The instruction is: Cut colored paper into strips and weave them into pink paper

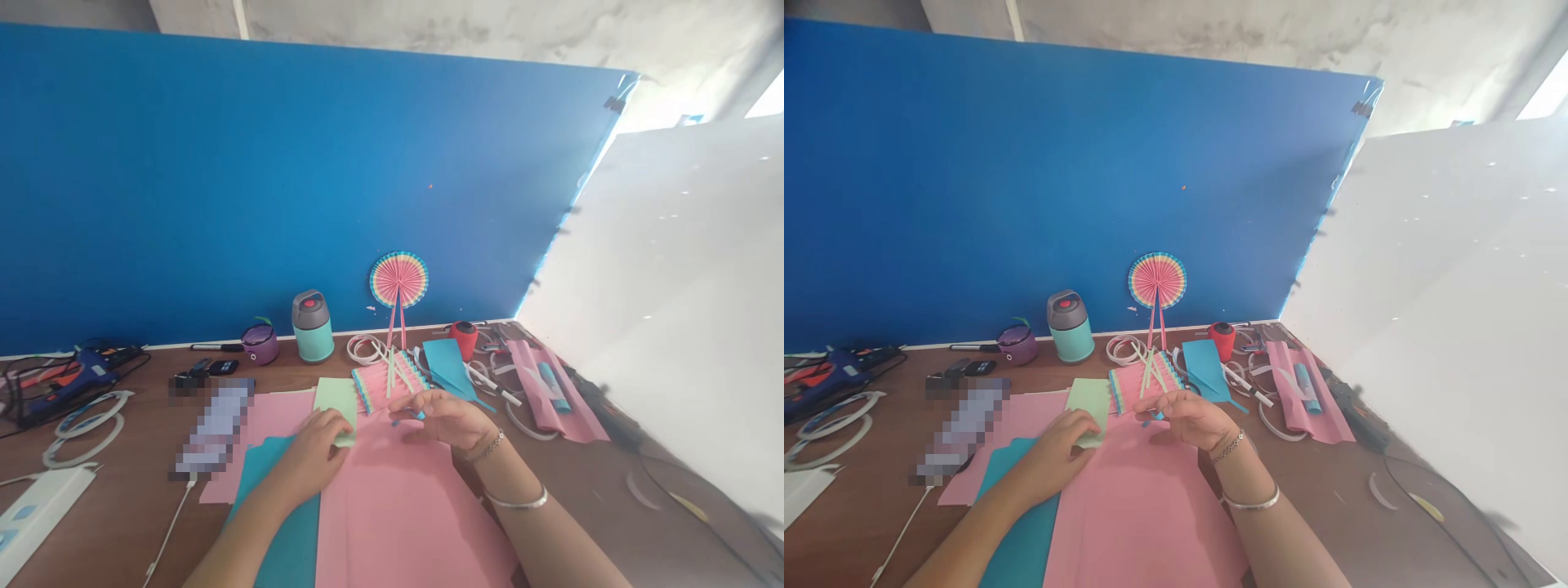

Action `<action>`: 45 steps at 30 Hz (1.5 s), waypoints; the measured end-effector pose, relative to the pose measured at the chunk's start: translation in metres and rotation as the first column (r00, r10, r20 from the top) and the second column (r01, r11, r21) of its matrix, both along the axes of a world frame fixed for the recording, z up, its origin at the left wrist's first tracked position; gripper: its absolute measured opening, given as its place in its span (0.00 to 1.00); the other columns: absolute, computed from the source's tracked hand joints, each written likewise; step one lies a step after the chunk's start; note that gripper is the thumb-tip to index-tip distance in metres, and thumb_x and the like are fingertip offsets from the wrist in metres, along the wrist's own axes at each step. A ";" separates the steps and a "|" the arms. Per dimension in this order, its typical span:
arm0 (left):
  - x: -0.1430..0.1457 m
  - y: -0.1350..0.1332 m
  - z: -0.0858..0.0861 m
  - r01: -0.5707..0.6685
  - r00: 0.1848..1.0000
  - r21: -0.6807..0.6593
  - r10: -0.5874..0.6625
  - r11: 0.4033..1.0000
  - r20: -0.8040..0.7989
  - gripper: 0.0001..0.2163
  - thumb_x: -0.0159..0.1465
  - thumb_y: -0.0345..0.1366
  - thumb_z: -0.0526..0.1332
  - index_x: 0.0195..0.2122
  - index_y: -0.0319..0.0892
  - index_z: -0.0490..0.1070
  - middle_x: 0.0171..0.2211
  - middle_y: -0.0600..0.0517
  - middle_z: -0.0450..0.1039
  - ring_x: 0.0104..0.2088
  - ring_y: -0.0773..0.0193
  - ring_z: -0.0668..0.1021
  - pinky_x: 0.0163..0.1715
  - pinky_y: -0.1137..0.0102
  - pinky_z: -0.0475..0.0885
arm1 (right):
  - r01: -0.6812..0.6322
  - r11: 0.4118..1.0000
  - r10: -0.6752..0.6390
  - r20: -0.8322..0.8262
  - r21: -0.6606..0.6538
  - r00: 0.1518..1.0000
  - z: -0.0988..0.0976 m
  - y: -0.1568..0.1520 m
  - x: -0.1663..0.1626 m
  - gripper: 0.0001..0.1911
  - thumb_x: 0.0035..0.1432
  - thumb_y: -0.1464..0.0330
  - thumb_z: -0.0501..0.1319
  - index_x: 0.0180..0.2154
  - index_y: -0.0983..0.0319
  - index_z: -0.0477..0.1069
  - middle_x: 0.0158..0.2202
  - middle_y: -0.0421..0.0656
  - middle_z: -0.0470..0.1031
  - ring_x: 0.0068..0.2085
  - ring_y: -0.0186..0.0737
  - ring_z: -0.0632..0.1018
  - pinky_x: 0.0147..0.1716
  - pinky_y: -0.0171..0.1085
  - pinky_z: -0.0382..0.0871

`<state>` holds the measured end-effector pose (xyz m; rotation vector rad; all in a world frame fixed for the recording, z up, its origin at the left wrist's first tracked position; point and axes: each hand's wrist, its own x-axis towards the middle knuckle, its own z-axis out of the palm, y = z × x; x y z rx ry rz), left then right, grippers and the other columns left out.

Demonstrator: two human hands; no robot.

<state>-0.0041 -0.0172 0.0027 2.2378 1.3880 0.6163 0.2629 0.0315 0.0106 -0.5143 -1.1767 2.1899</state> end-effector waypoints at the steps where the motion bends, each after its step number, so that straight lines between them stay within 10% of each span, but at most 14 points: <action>1: -0.002 0.001 0.001 -0.006 1.000 -0.007 0.006 1.000 0.001 0.08 0.58 0.29 0.51 0.33 0.45 0.69 0.36 0.50 0.70 0.40 0.59 0.72 0.40 0.65 0.67 | -0.003 1.000 0.003 0.001 0.001 1.000 0.000 0.000 0.000 0.02 0.51 0.71 0.63 0.29 0.63 0.75 0.52 0.50 0.70 0.54 0.52 0.67 0.46 0.52 0.65; 18: -0.029 0.022 -0.018 -0.306 0.924 0.347 0.364 0.886 -0.115 0.13 0.57 0.28 0.54 0.31 0.49 0.78 0.40 0.49 0.72 0.43 0.53 0.71 0.40 0.60 0.66 | -0.001 1.000 0.001 0.022 0.021 1.000 0.000 -0.001 0.000 0.02 0.51 0.72 0.63 0.29 0.64 0.75 0.50 0.51 0.71 0.52 0.51 0.69 0.45 0.52 0.65; 26: -0.024 0.027 -0.030 -0.354 0.928 0.203 0.370 0.913 -0.043 0.17 0.61 0.28 0.48 0.41 0.44 0.76 0.42 0.48 0.71 0.43 0.59 0.74 0.42 0.66 0.71 | 0.001 1.000 -0.001 0.023 0.012 1.000 0.000 -0.001 -0.001 0.02 0.50 0.72 0.64 0.29 0.64 0.74 0.50 0.51 0.72 0.53 0.51 0.68 0.46 0.51 0.64; 37: -0.006 0.006 -0.007 -0.424 0.854 0.387 0.504 0.818 -0.129 0.24 0.54 0.22 0.50 0.49 0.48 0.70 0.52 0.45 0.65 0.49 0.47 0.65 0.43 0.55 0.63 | 0.204 0.973 -0.210 0.046 0.106 0.977 0.007 -0.007 -0.015 0.06 0.51 0.68 0.64 0.25 0.63 0.72 0.53 0.49 0.69 0.55 0.48 0.66 0.51 0.48 0.60; 41: 0.009 0.000 -0.006 -0.413 0.904 0.346 0.427 0.843 0.039 0.14 0.57 0.28 0.52 0.40 0.47 0.73 0.46 0.47 0.69 0.47 0.50 0.67 0.46 0.57 0.62 | 0.378 0.892 -0.416 0.120 0.247 0.902 0.008 -0.011 -0.030 0.09 0.51 0.65 0.64 0.24 0.62 0.70 0.53 0.47 0.68 0.55 0.47 0.65 0.53 0.47 0.57; 45: 0.023 -0.006 -0.001 -0.254 0.925 0.051 0.227 0.966 0.304 0.10 0.62 0.39 0.52 0.31 0.47 0.73 0.37 0.50 0.71 0.43 0.57 0.70 0.45 0.63 0.66 | 0.424 0.665 -0.640 0.175 0.615 0.749 0.007 -0.022 -0.049 0.08 0.54 0.65 0.61 0.25 0.61 0.71 0.52 0.47 0.67 0.55 0.48 0.65 0.53 0.48 0.56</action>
